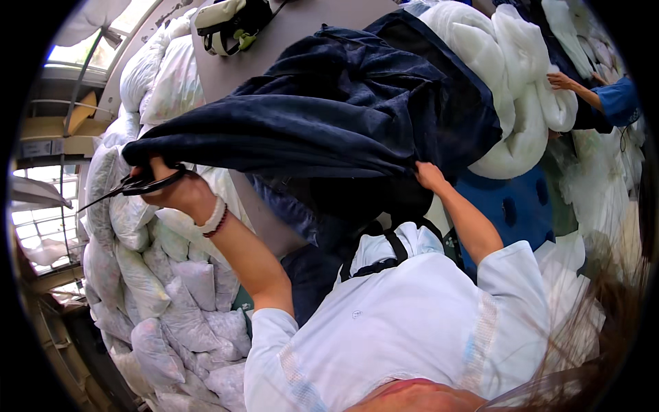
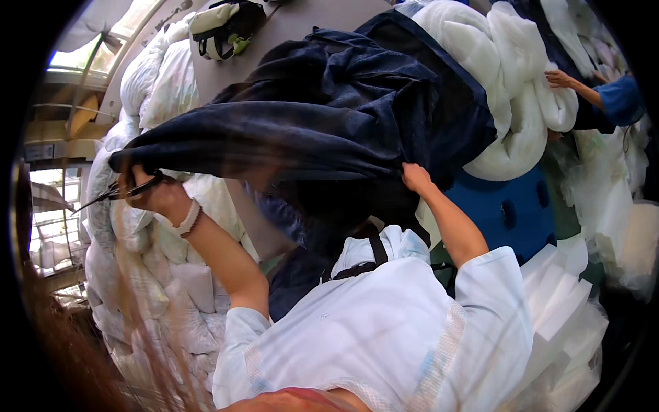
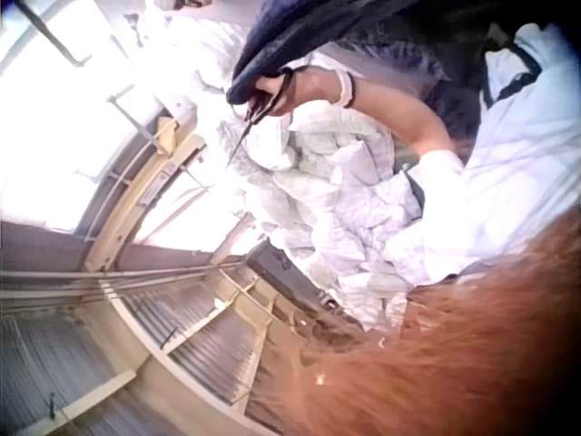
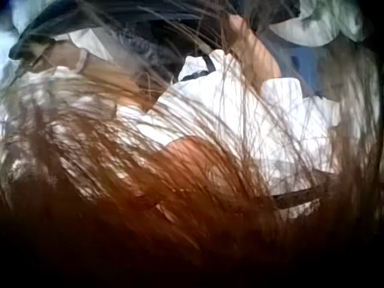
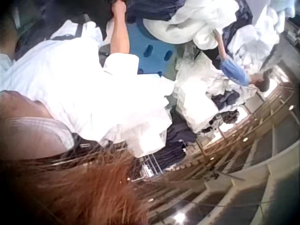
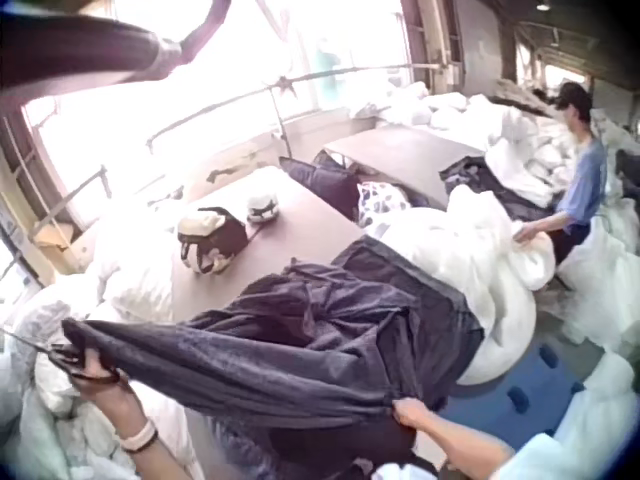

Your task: The person uses scissors to cut through layers of dark blue and black fabric on a table, occasionally lifting and turning the material.

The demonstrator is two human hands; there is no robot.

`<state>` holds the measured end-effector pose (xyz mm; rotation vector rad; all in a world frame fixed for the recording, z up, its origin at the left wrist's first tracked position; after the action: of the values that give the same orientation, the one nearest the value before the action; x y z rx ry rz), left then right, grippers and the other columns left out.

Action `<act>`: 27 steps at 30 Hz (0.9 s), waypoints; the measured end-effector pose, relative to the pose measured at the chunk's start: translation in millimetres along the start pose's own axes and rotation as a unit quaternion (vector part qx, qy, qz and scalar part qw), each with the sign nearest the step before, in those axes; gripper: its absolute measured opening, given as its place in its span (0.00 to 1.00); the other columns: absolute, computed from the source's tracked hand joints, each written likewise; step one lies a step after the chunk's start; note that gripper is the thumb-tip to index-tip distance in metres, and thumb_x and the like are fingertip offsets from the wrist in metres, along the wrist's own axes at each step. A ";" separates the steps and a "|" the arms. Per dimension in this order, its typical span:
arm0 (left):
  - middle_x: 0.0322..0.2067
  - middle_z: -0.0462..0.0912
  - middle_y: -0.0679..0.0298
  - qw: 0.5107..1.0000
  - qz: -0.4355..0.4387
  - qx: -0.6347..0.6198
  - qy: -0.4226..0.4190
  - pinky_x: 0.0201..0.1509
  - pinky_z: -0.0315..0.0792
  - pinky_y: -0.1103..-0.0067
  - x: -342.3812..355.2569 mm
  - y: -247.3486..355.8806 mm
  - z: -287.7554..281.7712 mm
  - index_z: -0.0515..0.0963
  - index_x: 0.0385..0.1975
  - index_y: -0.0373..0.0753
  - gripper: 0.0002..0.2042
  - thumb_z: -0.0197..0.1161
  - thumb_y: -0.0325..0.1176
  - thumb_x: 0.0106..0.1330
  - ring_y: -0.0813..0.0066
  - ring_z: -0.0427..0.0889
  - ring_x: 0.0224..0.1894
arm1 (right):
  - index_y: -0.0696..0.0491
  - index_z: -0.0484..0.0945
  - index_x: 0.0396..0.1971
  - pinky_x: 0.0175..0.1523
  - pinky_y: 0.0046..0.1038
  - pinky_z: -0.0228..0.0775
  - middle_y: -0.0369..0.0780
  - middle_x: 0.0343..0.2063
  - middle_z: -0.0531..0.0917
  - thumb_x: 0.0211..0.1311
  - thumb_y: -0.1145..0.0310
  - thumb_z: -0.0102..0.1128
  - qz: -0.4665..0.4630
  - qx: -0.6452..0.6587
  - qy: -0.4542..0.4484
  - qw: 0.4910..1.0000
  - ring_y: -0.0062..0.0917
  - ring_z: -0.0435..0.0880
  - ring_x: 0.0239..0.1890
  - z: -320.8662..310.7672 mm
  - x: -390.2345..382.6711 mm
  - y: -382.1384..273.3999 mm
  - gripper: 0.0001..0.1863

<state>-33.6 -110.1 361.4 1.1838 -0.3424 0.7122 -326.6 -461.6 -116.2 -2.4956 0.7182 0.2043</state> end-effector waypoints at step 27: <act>0.47 0.76 0.52 0.976 -0.092 -0.026 -0.197 0.59 0.67 0.69 87.6 -41.9 -62.2 0.72 0.47 0.30 0.16 0.55 0.29 0.60 0.61 0.74 0.50 | 0.60 0.69 0.50 0.53 0.22 0.66 0.40 0.44 0.77 0.66 0.67 0.44 -0.190 0.662 0.296 0.662 0.23 0.76 0.46 -389.6 -1.2 119.9 0.17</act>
<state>51.6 -32.4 360.7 1.2866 -0.5695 0.3010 -391.8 -753.7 160.6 -1.1241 0.2853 -0.9935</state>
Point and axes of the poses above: each hand's wrist, its own x-axis towards the middle knuckle, its own z-axis out of the palm, y = z × x, the point moved 9 cm from there along x, towards the middle knuckle
